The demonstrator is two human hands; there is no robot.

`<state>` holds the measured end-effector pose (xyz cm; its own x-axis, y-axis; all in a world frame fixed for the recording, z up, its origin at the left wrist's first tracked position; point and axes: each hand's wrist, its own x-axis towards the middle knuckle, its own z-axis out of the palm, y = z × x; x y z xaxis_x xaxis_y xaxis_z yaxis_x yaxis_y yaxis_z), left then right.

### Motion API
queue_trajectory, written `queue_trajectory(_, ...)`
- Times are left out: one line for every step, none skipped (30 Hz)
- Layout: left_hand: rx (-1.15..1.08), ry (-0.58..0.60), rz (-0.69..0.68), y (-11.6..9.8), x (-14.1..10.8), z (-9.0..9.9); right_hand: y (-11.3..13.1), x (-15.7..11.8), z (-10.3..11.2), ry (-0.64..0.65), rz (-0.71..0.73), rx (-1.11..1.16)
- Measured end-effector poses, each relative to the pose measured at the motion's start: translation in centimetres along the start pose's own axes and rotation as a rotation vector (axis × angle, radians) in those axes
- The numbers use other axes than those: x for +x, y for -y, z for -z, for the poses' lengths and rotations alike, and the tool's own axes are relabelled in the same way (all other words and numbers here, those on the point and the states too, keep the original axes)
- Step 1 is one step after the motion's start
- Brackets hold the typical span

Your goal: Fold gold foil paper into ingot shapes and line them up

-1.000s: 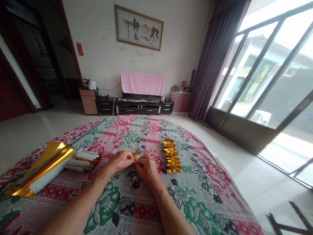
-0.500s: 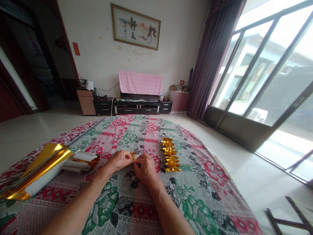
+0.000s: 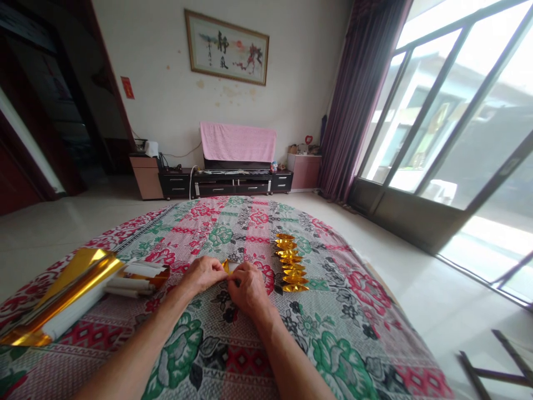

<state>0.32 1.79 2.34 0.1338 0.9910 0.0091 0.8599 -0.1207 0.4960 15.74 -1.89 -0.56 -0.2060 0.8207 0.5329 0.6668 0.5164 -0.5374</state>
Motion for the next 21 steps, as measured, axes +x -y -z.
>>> queue_trajectory(-0.010, 0.004, -0.004, 0.04, 0.01, 0.01, -0.04, 0.00, -0.03, -0.001, 0.000, -0.001)
queue_trajectory(-0.016, 0.009, -0.006, 0.08, 0.04, 0.00, -0.08, 0.00, -0.06, 0.001, 0.001, -0.001)
queue_trajectory(-0.020, 0.013, -0.005, 0.12, 0.07, -0.01, -0.11, 0.01, -0.09, 0.001, 0.002, 0.000)
queue_trajectory(-0.020, 0.016, -0.004, 0.17, 0.11, -0.04, -0.13, 0.01, -0.11, 0.000, 0.002, 0.000)
queue_trajectory(-0.020, 0.014, -0.005, 0.21, 0.16, -0.07, -0.14, 0.03, -0.14, -0.002, 0.002, 0.001)
queue_trajectory(-0.019, 0.013, -0.005, 0.26, 0.22, -0.12, -0.13, 0.04, -0.15, -0.004, 0.001, 0.001)
queue_trajectory(-0.019, 0.011, -0.004, 0.30, 0.27, -0.17, -0.11, 0.05, -0.15, -0.003, 0.002, 0.001)
queue_trajectory(-0.021, 0.009, -0.005, 0.34, 0.31, -0.21, -0.08, 0.06, -0.15, -0.002, 0.003, 0.001)
queue_trajectory(-0.024, 0.010, -0.004, 0.37, 0.34, -0.24, -0.04, 0.07, -0.13, -0.001, 0.006, -0.001)
queue_trajectory(-0.027, 0.011, -0.002, 0.40, 0.37, -0.26, 0.00, 0.07, -0.11, 0.002, 0.009, -0.003)
queue_trajectory(-0.030, 0.012, 0.000, 0.41, 0.38, -0.26, 0.03, 0.07, -0.08, 0.003, 0.012, -0.005)
queue_trajectory(-0.033, 0.013, 0.003, 0.41, 0.38, -0.24, 0.07, 0.06, -0.04, 0.004, 0.013, -0.008)
queue_trajectory(-0.037, 0.015, 0.004, 0.41, 0.38, -0.21, 0.10, 0.04, -0.01, 0.005, 0.012, -0.010)
queue_trajectory(-0.040, 0.016, 0.005, 0.40, 0.37, -0.17, 0.13, 0.03, 0.01, 0.006, 0.010, -0.012)
queue_trajectory(-0.044, 0.015, 0.004, 0.39, 0.36, -0.13, 0.15, 0.01, 0.03, 0.008, 0.006, -0.014)
queue_trajectory(-0.049, 0.013, 0.003, 0.40, 0.35, -0.10, 0.16, 0.01, 0.05, 0.010, 0.003, -0.017)
queue_trajectory(-0.055, 0.009, 0.001, 0.42, 0.35, -0.08, 0.17, 0.00, 0.06, 0.013, 0.001, -0.019)
queue_trajectory(-0.060, 0.005, -0.001, 0.45, 0.36, -0.09, 0.17, 0.01, 0.07, 0.016, -0.001, -0.021)
queue_trajectory(-0.065, 0.002, -0.003, 0.50, 0.38, -0.12, 0.18, 0.01, 0.07, 0.018, -0.001, -0.022)
queue_trajectory(-0.071, 0.000, -0.003, 0.56, 0.41, -0.17, 0.19, 0.02, 0.08, 0.020, -0.002, -0.022)
queue_trajectory(-0.075, -0.002, -0.006, 0.63, 0.44, -0.23, 0.20, 0.03, 0.10, 0.022, -0.004, -0.022)
